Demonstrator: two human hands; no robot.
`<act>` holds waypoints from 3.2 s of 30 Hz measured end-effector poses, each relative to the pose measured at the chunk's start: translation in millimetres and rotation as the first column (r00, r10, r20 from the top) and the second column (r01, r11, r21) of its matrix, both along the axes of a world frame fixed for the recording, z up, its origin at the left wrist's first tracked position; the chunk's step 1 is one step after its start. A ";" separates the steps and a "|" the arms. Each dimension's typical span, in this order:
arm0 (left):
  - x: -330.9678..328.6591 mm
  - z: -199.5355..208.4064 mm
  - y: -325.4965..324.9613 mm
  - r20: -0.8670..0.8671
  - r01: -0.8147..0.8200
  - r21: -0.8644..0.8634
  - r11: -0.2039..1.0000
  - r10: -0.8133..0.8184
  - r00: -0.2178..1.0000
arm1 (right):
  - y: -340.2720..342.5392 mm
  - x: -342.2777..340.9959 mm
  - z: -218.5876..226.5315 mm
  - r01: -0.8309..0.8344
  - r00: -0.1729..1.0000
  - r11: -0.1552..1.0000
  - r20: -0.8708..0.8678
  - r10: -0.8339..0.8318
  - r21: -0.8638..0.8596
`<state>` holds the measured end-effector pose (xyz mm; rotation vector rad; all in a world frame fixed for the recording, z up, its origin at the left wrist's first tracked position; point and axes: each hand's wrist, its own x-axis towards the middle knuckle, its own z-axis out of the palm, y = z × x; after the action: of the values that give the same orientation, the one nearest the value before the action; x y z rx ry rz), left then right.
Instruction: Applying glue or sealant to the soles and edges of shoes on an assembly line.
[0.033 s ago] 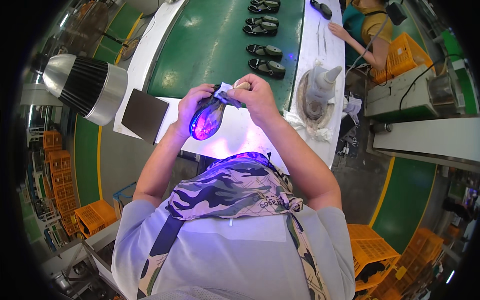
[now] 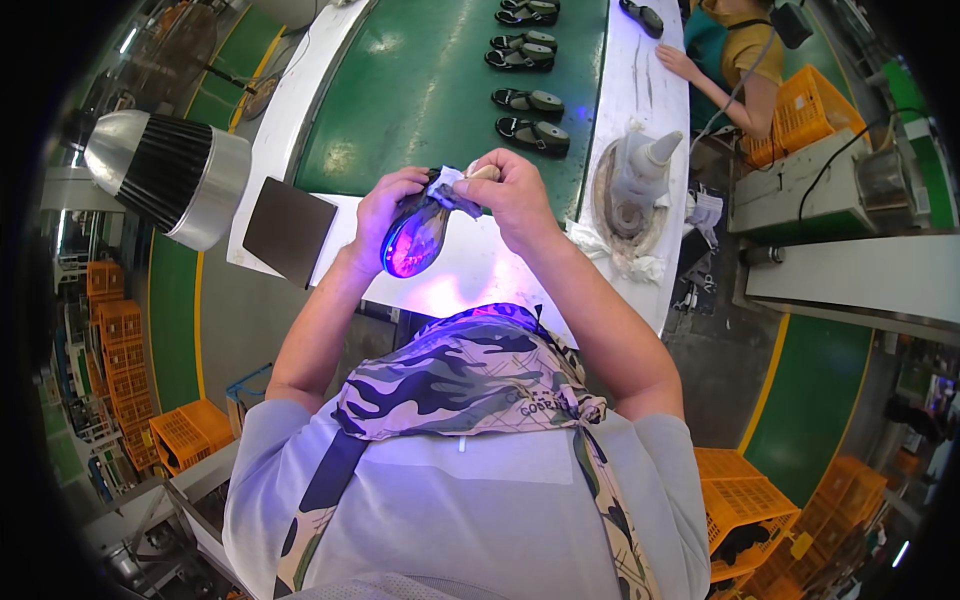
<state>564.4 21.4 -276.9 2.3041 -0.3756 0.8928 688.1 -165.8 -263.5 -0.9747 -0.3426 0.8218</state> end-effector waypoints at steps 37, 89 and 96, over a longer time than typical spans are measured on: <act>-17.6 10.1 -67.1 -0.593 -0.506 -0.791 0.343 -0.634 0.497 | -52.5 19.4 -28.2 -0.177 0.842 0.979 0.500 0.202 -0.098; -457.6 156.1 13.5 -0.255 -0.776 -0.629 -0.042 0.954 0.155 | 162.6 -232.4 -47.1 -0.774 0.624 0.633 -0.157 0.765 0.006; -657.6 345.3 -27.8 -0.217 -0.835 -0.029 -0.550 0.819 -0.532 | 148.3 -217.5 -68.3 -0.777 0.611 0.629 -0.289 0.737 -0.038</act>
<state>-93.2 -6.4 68.4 1.6863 2.4188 1.3545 470.6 -17.4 -331.8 -0.8442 -0.4914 1.7784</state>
